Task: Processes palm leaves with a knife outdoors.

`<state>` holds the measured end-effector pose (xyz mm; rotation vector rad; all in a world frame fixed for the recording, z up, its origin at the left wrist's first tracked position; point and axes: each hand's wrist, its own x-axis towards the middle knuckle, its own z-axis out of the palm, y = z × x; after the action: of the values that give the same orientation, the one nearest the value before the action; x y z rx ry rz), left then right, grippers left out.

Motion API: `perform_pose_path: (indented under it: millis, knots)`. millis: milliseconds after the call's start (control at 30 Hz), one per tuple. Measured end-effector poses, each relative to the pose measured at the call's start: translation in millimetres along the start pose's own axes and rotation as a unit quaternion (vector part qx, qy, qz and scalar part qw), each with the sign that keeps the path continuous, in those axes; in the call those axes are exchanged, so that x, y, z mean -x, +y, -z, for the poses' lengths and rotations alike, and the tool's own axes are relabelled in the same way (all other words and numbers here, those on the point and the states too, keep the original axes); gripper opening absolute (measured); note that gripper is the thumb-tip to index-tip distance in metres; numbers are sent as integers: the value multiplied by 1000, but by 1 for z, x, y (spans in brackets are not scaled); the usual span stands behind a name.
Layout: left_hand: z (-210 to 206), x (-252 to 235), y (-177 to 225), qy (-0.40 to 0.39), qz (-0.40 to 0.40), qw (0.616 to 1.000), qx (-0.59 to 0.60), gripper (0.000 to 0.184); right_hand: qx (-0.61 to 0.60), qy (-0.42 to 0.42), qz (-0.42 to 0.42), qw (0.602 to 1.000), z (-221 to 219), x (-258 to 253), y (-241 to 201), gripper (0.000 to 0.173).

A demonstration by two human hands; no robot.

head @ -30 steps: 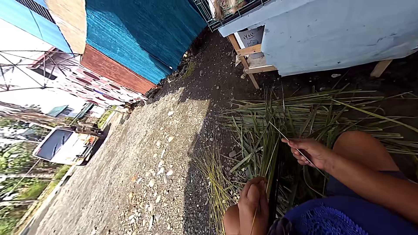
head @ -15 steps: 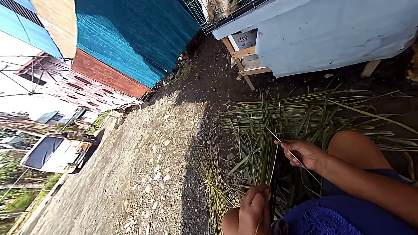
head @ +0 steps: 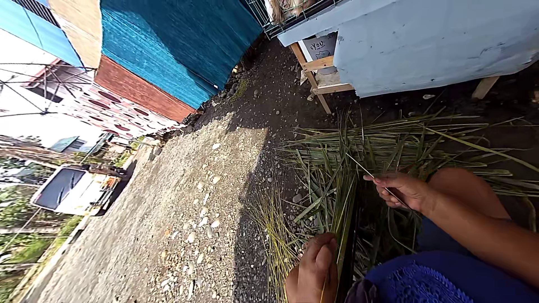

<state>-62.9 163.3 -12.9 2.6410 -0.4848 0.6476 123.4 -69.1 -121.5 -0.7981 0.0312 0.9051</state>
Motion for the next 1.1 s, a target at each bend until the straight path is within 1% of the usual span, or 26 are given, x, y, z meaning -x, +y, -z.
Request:
perform_pose_path:
  millis: [67,100,200,267,433,567,700,833,900,1000,1033,1100]
  knots:
    - [-2,-4,0,-26,-30,999,9,15,-6,-48,-20,999,-10,4,4,35]
    - [-1,-5,1,-40,-45,998,16,15,-18,-51,-33,998,-14,6,5,36]
    - [6,-9,3,-73,-86,993,23,14,-67,-24,-69,995,-21,4,7,31]
    - [9,-10,5,-81,-98,992,18,14,-83,-25,-86,993,-20,3,11,28]
    - [10,-8,13,-102,-116,988,-13,13,-93,-8,-65,993,-27,4,15,29]
    - [6,-6,21,-117,-115,986,-29,14,-73,9,-57,996,-30,2,12,30]
    - [6,-5,24,-112,-111,987,-20,12,-57,24,-62,996,-28,-2,12,31]
    - [18,-3,39,-94,-88,991,27,9,-63,115,-27,991,-2,-19,7,29]
    - [21,-2,42,-88,-88,992,25,10,-38,132,-6,990,5,-21,0,31]
    - [21,-1,45,-97,-96,990,33,9,-29,159,-3,987,10,-26,1,35]
    - [22,-1,46,-100,-89,990,39,9,-34,162,-2,986,13,-27,1,34]
    - [27,-1,43,-97,-68,993,28,9,-39,135,7,990,16,-24,-3,33]
